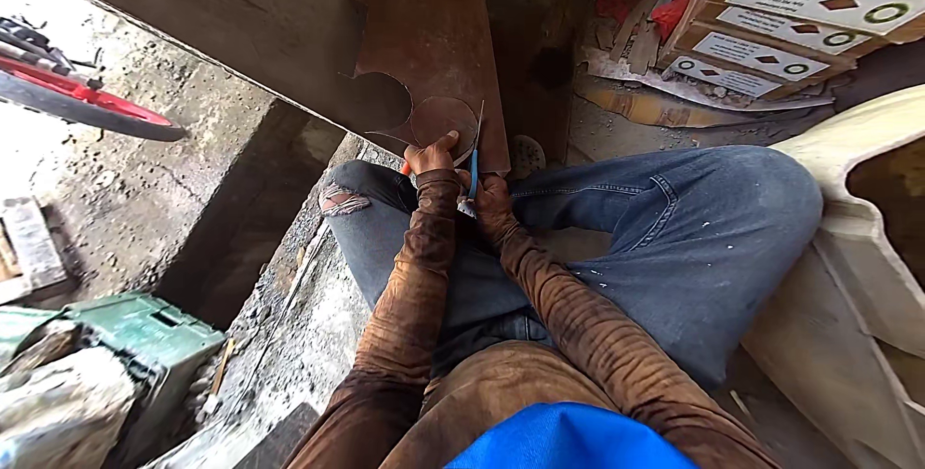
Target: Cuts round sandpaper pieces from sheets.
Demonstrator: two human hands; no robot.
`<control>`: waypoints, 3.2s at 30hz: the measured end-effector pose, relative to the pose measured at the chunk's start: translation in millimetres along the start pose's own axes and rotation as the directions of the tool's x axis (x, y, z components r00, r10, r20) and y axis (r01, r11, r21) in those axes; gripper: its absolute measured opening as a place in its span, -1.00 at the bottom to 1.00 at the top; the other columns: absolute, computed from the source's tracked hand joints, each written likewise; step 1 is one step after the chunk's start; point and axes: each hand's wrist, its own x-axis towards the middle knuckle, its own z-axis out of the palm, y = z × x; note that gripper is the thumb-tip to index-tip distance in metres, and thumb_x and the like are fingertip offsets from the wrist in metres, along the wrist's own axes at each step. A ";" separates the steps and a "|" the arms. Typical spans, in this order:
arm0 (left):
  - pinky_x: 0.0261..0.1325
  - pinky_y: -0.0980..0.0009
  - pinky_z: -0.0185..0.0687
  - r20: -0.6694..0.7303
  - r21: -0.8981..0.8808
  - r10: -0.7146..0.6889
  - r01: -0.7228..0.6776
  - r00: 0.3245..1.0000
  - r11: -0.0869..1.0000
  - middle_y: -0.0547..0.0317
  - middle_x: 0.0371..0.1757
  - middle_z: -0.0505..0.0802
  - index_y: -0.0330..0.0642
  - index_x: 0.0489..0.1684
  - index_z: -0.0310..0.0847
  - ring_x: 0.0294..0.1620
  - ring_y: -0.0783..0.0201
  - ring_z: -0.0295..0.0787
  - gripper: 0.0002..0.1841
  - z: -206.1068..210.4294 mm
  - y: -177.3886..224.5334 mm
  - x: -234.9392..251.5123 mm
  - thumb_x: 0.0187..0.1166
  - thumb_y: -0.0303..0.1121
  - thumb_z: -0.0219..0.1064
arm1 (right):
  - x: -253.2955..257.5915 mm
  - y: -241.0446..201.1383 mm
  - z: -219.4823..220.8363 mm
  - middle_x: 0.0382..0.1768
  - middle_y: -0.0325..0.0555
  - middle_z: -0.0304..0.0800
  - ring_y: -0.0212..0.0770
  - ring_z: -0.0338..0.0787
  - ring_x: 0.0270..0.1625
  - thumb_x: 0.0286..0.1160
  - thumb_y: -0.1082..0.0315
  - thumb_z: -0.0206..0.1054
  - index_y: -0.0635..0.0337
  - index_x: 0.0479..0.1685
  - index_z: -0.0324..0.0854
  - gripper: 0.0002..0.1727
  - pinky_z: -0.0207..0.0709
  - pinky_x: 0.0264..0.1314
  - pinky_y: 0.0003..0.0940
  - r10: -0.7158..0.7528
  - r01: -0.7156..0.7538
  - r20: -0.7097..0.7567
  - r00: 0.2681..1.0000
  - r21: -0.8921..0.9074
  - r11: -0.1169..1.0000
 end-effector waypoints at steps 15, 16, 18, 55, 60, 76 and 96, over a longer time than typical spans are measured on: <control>0.01 0.08 0.80 0.081 -0.016 0.028 -0.027 0.996 1.000 0.03 0.08 0.81 -0.07 0.29 0.51 0.02 0.10 0.81 -0.35 -22.0 -0.6 -1.5 0.15 -0.56 0.69 | 0.6 3.4 -2.0 -0.50 -0.34 0.76 -0.42 0.71 -0.39 0.57 -0.11 0.29 0.03 -0.38 0.74 -0.59 0.64 -0.23 -0.36 -0.161 0.162 -0.031 0.987 0.068 0.984; -0.01 0.09 0.80 0.085 -0.021 0.017 -0.015 0.996 1.000 0.03 0.07 0.81 -0.06 0.27 0.51 0.01 0.11 0.81 -0.36 -22.6 -2.0 -3.3 0.15 -0.56 0.69 | 0.7 2.1 0.0 -0.47 -0.30 0.76 -0.39 0.72 -0.36 0.57 -0.10 0.31 0.04 -0.33 0.73 -0.60 0.65 -0.20 -0.35 -0.160 0.166 -0.053 0.986 0.116 0.979; -0.03 0.10 0.80 0.093 -0.038 -0.001 0.005 0.996 0.999 0.06 0.04 0.82 -0.05 0.24 0.55 -0.02 0.14 0.82 -0.39 -21.6 -5.4 -3.3 0.16 -0.56 0.68 | 0.4 -1.2 5.9 -0.44 -0.28 0.80 -0.37 0.76 -0.36 0.58 -0.06 0.33 0.07 -0.21 0.74 -0.63 0.69 -0.18 -0.35 -0.122 0.142 -0.108 0.987 0.198 0.970; -0.09 0.06 0.85 -0.088 -0.102 -0.098 0.089 0.991 0.991 -0.21 -0.11 0.84 -0.42 0.10 0.50 -0.16 0.03 0.87 -0.42 -33.9 -0.3 47.4 0.01 -0.82 0.58 | -44.2 -42.3 13.7 -0.34 -0.03 0.76 -0.12 0.83 -0.22 0.81 0.01 0.04 0.27 0.33 0.39 -0.52 0.75 -0.10 -0.20 0.398 -0.435 0.190 0.898 0.241 0.867; -0.18 0.05 0.89 -0.080 -0.125 -0.088 0.077 0.993 0.989 -0.19 -0.18 0.87 -0.42 0.01 0.55 -0.24 0.03 0.91 -0.47 -53.3 -4.4 52.2 -0.01 -0.85 0.55 | -61.6 -58.5 4.3 -0.50 -0.06 0.79 -0.19 0.83 -0.38 0.83 0.13 0.08 0.36 0.00 0.61 -0.60 0.75 -0.22 -0.31 0.429 -0.451 0.156 0.890 0.154 0.879; -0.25 -0.05 0.90 -0.007 -0.279 -0.202 0.192 0.979 0.941 -0.27 -0.18 0.86 -0.45 0.11 0.48 -0.30 -0.09 0.90 -0.46 -54.6 9.5 47.0 0.06 -0.85 0.49 | -21.1 -29.9 9.9 -0.31 -0.01 0.84 -0.19 0.82 -0.27 0.70 0.00 0.17 0.25 0.24 0.59 -0.52 0.74 -0.13 -0.25 0.242 -0.293 0.263 0.934 0.173 0.940; -0.18 0.09 0.91 -0.085 -0.460 0.320 -0.322 0.944 0.828 -0.11 -0.29 0.89 -0.37 -0.22 0.63 -0.28 0.07 0.91 -0.63 -111.6 112.9 -24.3 0.03 -0.92 0.40 | -44.4 -111.6 56.6 -0.12 0.00 0.81 -0.09 0.88 -0.04 0.51 0.24 0.47 0.40 0.34 0.45 -0.46 0.85 0.01 -0.13 -0.016 -0.408 0.649 0.761 0.498 0.765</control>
